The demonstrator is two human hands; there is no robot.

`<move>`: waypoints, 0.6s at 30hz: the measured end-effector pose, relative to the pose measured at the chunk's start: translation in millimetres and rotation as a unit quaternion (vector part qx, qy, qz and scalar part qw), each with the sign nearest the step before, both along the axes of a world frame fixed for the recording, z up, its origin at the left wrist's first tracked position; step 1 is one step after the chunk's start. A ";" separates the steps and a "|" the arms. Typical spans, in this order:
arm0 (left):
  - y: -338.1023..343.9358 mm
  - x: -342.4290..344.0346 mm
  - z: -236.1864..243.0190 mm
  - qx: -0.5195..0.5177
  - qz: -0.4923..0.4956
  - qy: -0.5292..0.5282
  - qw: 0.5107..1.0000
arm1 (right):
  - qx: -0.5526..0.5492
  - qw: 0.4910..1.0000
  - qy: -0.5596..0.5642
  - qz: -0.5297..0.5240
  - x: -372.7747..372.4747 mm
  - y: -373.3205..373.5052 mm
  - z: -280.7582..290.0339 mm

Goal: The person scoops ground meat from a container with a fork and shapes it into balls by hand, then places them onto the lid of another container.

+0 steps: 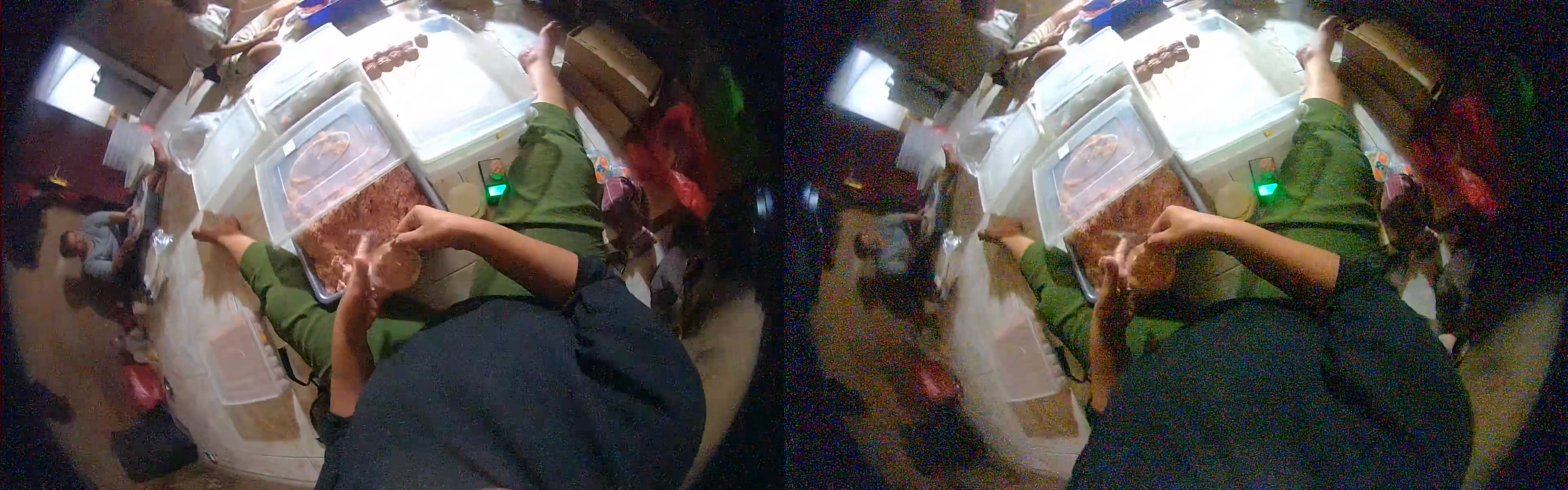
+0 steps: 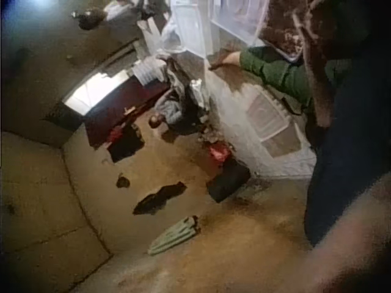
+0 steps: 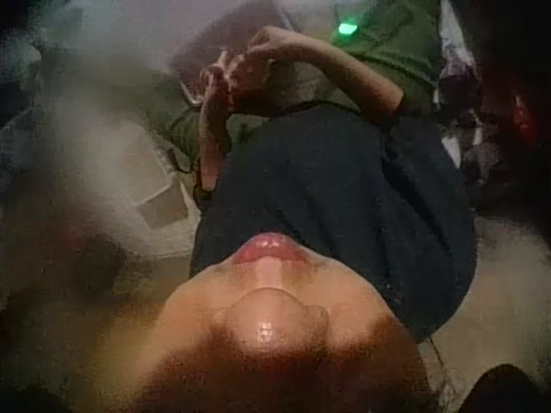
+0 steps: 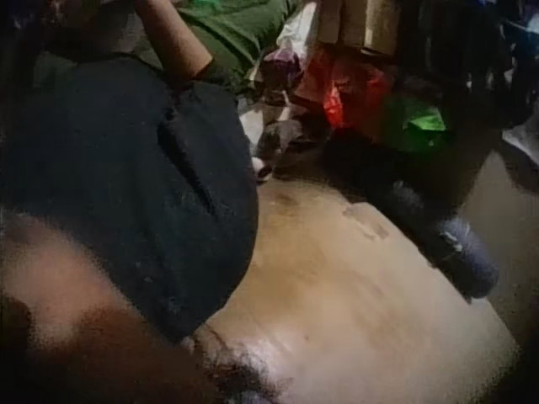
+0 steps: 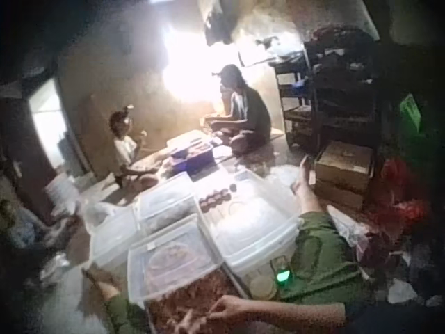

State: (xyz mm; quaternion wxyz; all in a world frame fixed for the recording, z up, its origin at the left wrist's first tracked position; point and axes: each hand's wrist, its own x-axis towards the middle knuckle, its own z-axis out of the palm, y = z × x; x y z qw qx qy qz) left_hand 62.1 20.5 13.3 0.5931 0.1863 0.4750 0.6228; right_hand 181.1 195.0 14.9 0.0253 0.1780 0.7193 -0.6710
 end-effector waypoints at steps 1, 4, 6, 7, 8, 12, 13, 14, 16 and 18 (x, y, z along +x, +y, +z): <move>3.7 -5.2 6.7 -0.043 0.001 0.071 0.997 | -0.032 0.999 0.016 -0.034 1.6 4.0 -10.8; -0.8 -17.1 12.9 0.090 0.023 0.111 0.989 | -0.168 0.979 0.078 -0.085 -2.1 8.0 -26.4; 0.1 -20.6 11.2 0.128 0.063 0.120 0.982 | -0.280 0.948 0.111 -0.106 -0.9 -3.0 4.3; 8.3 -14.5 15.1 0.121 0.091 0.116 0.982 | -0.305 0.944 0.101 -0.073 7.0 -5.2 29.4; 17.7 -7.5 20.5 0.113 0.116 0.114 0.980 | -0.310 0.942 0.103 -0.075 9.5 -9.0 37.9; 41.7 -14.3 23.4 0.117 0.148 -0.014 0.982 | -0.291 0.946 0.119 -0.078 12.0 -23.0 46.7; 41.2 -11.6 29.7 0.144 0.145 0.054 0.977 | -0.297 0.932 0.179 -0.103 10.6 -30.2 33.9; 40.2 -9.3 36.1 0.169 0.146 0.121 0.967 | -0.303 0.914 0.238 -0.127 10.8 -35.9 26.3; 37.1 -2.4 35.3 0.243 0.170 0.257 0.920 | -0.360 0.912 0.154 -0.122 20.3 -36.5 32.8; 35.8 6.2 39.6 0.259 0.187 0.282 0.905 | -0.354 0.916 0.156 -0.108 20.0 -37.4 2.4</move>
